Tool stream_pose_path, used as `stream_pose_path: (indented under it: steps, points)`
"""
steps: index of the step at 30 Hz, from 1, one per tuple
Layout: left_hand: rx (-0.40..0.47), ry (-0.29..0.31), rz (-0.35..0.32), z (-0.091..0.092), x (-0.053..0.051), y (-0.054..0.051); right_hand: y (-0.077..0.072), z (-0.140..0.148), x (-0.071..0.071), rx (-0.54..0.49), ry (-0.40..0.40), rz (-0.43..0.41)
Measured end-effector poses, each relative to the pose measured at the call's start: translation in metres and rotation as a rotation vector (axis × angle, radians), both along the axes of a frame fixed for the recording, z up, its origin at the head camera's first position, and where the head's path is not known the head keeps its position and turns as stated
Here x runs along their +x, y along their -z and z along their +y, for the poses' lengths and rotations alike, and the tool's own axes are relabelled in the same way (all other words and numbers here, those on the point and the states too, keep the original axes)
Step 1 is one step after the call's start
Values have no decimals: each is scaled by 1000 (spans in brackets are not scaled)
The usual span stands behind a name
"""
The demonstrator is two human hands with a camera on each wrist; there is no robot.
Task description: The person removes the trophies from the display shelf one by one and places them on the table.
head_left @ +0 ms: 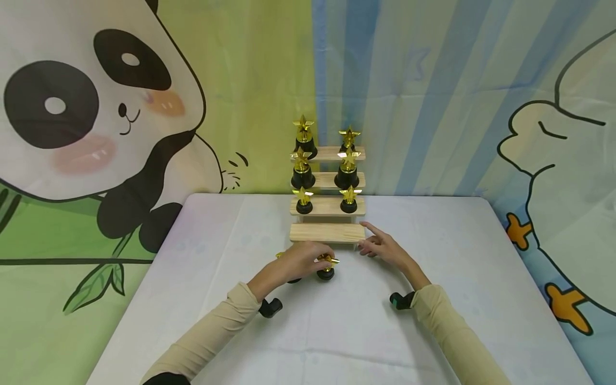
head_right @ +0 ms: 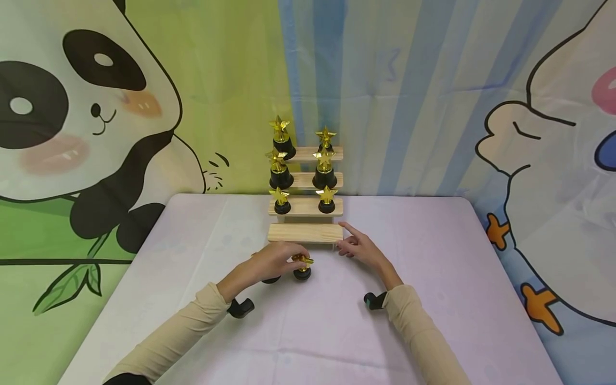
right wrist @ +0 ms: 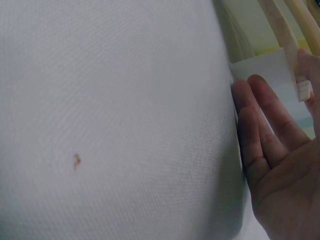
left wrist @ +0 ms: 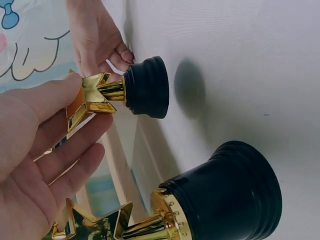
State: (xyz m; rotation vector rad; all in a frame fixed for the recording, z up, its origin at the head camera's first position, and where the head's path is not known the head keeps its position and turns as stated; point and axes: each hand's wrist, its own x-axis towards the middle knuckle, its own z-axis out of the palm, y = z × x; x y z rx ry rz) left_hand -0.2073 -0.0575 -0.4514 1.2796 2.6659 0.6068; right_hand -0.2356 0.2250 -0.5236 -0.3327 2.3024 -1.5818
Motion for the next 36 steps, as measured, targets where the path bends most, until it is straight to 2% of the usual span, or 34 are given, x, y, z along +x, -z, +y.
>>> stream_pose_path:
  steps: [19,28,36]
  points:
    - [-42,-1,-50,-2,0,10,-1,-1,-1,-19,-1,-28]
    - [-81,-26,-27,-1,0,11,2,1,0,-14,-2,2]
    - [-109,-49,-30,0,1,9,-1,0,1,-6,11,-12]
